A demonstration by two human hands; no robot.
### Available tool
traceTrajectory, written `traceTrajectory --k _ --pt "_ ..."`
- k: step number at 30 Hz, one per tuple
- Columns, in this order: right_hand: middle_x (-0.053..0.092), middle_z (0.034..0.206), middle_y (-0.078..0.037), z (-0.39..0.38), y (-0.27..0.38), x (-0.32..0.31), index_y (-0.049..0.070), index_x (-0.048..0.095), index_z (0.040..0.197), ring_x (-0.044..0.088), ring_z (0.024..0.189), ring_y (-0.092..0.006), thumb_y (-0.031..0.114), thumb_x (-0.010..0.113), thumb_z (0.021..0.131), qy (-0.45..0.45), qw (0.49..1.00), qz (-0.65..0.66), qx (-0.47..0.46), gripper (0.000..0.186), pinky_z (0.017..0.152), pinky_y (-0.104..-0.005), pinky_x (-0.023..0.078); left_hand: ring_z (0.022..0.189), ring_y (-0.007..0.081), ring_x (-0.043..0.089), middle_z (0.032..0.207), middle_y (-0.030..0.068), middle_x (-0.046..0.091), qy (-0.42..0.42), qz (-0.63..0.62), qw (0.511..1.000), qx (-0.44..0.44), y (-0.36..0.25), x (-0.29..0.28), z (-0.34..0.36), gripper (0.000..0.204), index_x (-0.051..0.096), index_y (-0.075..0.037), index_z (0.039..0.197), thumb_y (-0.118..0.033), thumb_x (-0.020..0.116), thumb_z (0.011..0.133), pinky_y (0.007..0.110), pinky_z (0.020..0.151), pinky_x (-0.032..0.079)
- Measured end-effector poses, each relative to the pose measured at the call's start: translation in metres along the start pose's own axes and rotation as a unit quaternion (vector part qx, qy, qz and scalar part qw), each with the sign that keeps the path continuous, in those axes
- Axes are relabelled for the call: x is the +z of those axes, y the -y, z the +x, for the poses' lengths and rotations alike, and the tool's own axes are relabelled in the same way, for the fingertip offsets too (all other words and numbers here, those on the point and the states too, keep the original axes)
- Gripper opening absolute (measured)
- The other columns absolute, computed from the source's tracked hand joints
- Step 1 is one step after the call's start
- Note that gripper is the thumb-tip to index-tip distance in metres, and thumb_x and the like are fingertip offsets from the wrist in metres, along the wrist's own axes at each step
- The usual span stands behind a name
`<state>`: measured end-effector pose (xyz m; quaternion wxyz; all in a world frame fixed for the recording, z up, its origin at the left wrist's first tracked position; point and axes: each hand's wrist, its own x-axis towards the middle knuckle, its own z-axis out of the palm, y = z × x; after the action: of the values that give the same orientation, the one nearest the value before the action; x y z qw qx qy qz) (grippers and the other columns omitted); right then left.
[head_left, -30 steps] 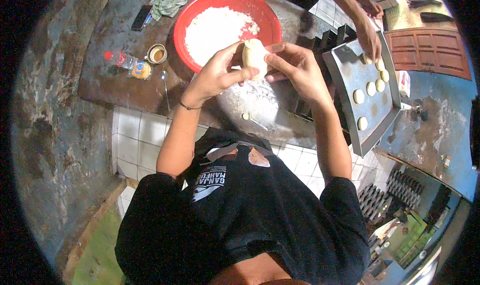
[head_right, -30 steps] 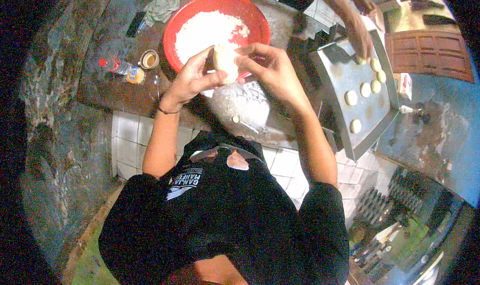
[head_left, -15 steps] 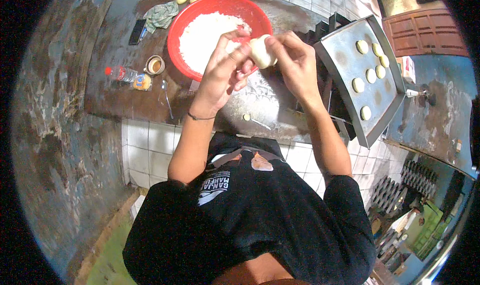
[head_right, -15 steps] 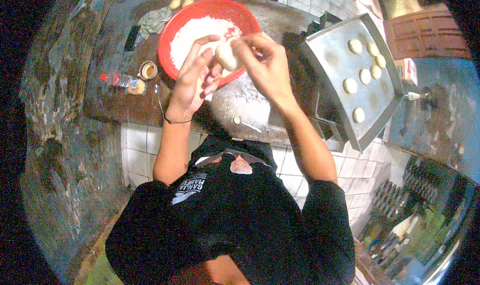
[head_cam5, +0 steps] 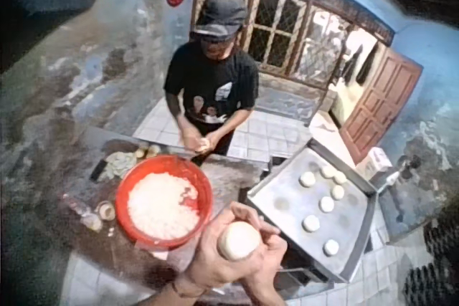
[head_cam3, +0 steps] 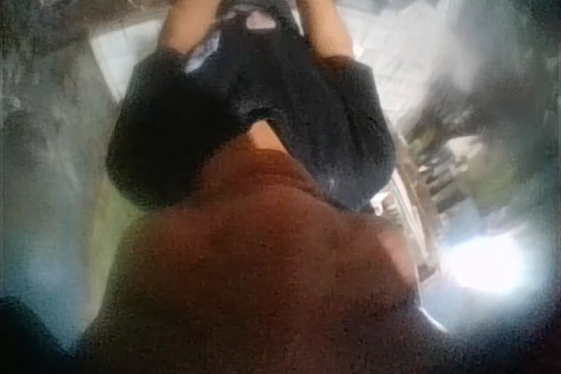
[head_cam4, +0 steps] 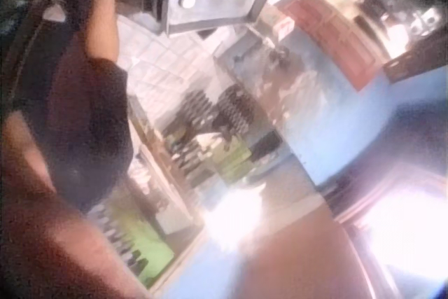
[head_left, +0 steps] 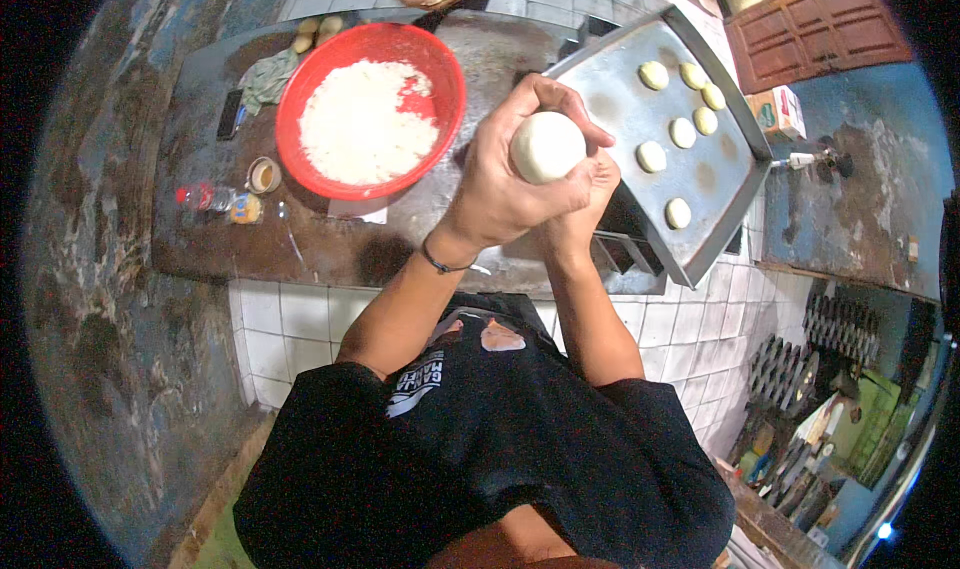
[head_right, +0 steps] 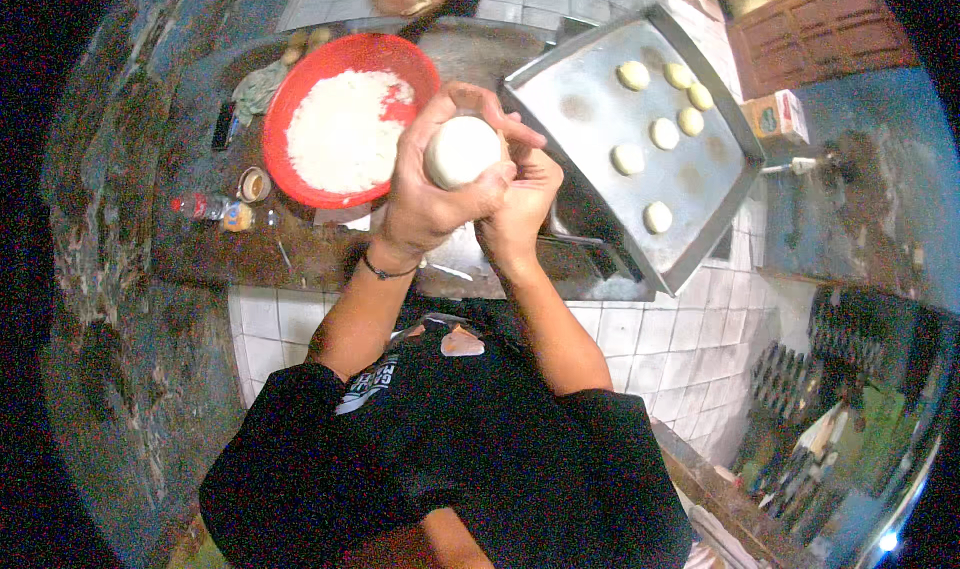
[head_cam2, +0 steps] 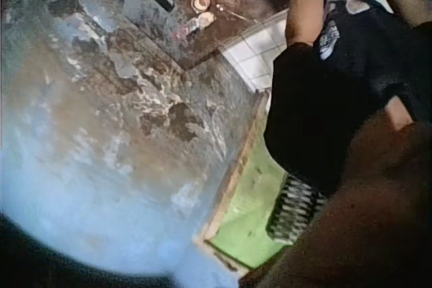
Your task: The person prepares rounds of dough by hand, adding filling from a bowl, shaping them into spheres, and arranging them on a metal tray.
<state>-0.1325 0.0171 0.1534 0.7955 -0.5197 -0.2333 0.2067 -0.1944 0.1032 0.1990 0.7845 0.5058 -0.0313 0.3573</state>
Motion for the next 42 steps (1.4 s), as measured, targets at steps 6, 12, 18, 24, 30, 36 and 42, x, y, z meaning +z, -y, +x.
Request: traceTrajectory --k 6,12,18,24,30,36,42 --pt "0.076 0.118 -0.014 0.036 0.085 -0.087 -0.002 0.072 0.121 0.07 0.11 -0.0231 0.01 0.074 0.095 0.314 0.925 -0.212 0.026 0.029 0.102 -0.0394 0.052 0.104 0.012 0.064 0.117 0.0072 0.054 -0.04 0.128 0.99 0.033 0.027 0.02 0.021 0.065 0.039 -0.006 0.132 0.006 0.077 0.08 0.029 0.087 0.055" --pt "0.069 0.127 -0.011 0.099 0.107 -0.109 0.005 0.071 0.13 0.066 0.114 -0.0185 0.021 0.088 0.082 0.26 0.899 -0.353 0.009 0.054 0.098 -0.0388 0.058 0.091 0.0418 0.073 0.088 0.0187 0.071 0.03 0.345 0.936 0.061 0.115 0.018 0.057 0.063 0.043 -0.01 0.131 -0.008 0.079 0.08 0.045 0.079 0.058" --pt "0.071 0.117 -0.007 0.18 0.031 -0.197 0.008 0.075 0.123 0.068 0.104 -0.0168 0.021 0.087 0.085 0.274 0.836 -0.475 -0.002 0.042 0.084 -0.0341 0.062 0.081 0.0315 0.072 0.133 0.0201 0.054 -0.016 0.456 0.889 -0.044 0.155 -0.004 0.071 0.095 0.025 -0.014 0.149 -0.02 0.086 0.076 0.042 0.072 0.059" --pt "0.042 0.156 -0.029 0.183 -0.033 -0.203 -0.007 0.045 0.149 0.035 0.149 -0.0451 0.053 0.065 0.095 0.43 0.593 -0.636 -0.242 0.083 0.123 -0.0507 0.031 0.099 0.0233 0.067 0.136 0.0167 0.054 -0.117 0.396 0.91 -0.027 0.154 -0.017 0.035 0.084 0.026 -0.008 0.148 -0.007 0.079 0.083 0.035 0.08 0.057" --pt "0.029 0.166 -0.028 0.193 -0.059 -0.21 -0.005 0.032 0.159 0.023 0.157 -0.0392 0.056 0.042 0.108 0.461 0.705 -0.533 -0.079 0.08 0.128 -0.048 0.019 0.1 0.0191 0.064 0.133 0.0152 0.056 -0.186 0.351 0.918 0.0 0.154 0.013 0.029 0.078 0.029 -0.009 0.146 0.001 0.076 0.084 0.031 0.082 0.053" --pt "0.057 0.148 -0.024 0.293 0.018 -0.243 0.001 0.057 0.146 0.055 0.136 -0.0392 0.03 0.081 0.089 0.385 0.664 -0.615 -0.179 0.068 0.115 -0.0437 0.044 0.1 0.0158 0.06 0.128 0.0155 0.055 -0.193 0.305 0.933 0.006 0.147 0.022 0.036 0.07 0.029 -0.01 0.147 0.007 0.067 0.091 0.028 0.084 0.051" --pt "0.076 0.106 -0.016 0.313 0.025 -0.247 0.002 0.074 0.12 0.074 0.094 -0.0318 0.017 0.081 0.083 0.415 0.565 -0.712 -0.049 0.041 0.091 -0.0393 0.056 0.104 0.0157 0.061 0.12 0.0119 0.06 -0.215 0.229 0.949 -0.016 0.15 0.029 0.047 0.054 0.041 -0.006 0.139 0.001 0.069 0.093 0.028 0.087 0.051"
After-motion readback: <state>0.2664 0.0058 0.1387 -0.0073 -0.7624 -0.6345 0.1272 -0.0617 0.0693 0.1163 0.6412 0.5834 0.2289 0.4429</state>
